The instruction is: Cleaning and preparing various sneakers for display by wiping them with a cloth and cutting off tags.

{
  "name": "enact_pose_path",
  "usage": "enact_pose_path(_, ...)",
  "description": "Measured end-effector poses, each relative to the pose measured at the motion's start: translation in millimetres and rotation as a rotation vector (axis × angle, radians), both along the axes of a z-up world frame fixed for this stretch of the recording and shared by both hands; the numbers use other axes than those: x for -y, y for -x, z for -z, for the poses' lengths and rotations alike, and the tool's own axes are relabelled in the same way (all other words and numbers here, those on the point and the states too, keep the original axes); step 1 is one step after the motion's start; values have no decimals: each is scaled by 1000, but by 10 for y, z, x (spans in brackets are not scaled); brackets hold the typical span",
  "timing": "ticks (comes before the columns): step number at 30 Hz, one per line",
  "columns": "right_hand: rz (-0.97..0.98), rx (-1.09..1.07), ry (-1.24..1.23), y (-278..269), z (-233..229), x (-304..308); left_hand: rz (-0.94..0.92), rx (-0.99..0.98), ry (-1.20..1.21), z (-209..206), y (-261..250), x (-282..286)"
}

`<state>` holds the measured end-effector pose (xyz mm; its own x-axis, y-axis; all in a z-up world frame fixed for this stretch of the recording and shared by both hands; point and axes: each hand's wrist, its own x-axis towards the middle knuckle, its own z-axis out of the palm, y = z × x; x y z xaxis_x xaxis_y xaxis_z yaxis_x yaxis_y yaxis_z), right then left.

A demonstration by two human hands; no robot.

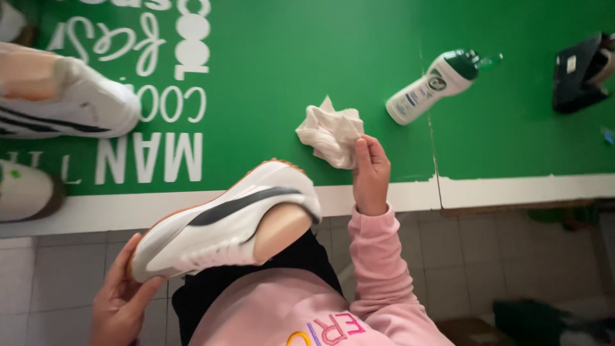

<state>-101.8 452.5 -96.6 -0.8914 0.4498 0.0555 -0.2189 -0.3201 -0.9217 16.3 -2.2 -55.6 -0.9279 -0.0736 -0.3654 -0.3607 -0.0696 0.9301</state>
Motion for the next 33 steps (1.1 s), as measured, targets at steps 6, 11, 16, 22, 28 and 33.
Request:
enact_pose_path(6,-147,53,-155,-308,-270,248,-56,-12,-83,183,-17,-1)
enact_pose_path(11,-179,132,-156,-597,-234,430,-38,-51,-232,424,-39,69)
enact_pose_path(16,-261,4,-312,-691,-564,596,-41,-64,-250,383,-35,48)
enact_pose_path(22,-431,-161,-600,-689,-866,608,-51,-12,-170,320,-29,38)
enact_pose_path(28,-392,-224,-734,-738,-795,722,-71,-73,-229,398,-60,62)
enact_pose_path(33,-180,-194,-720,-820,-628,776,-40,-47,-94,198,-48,-19)
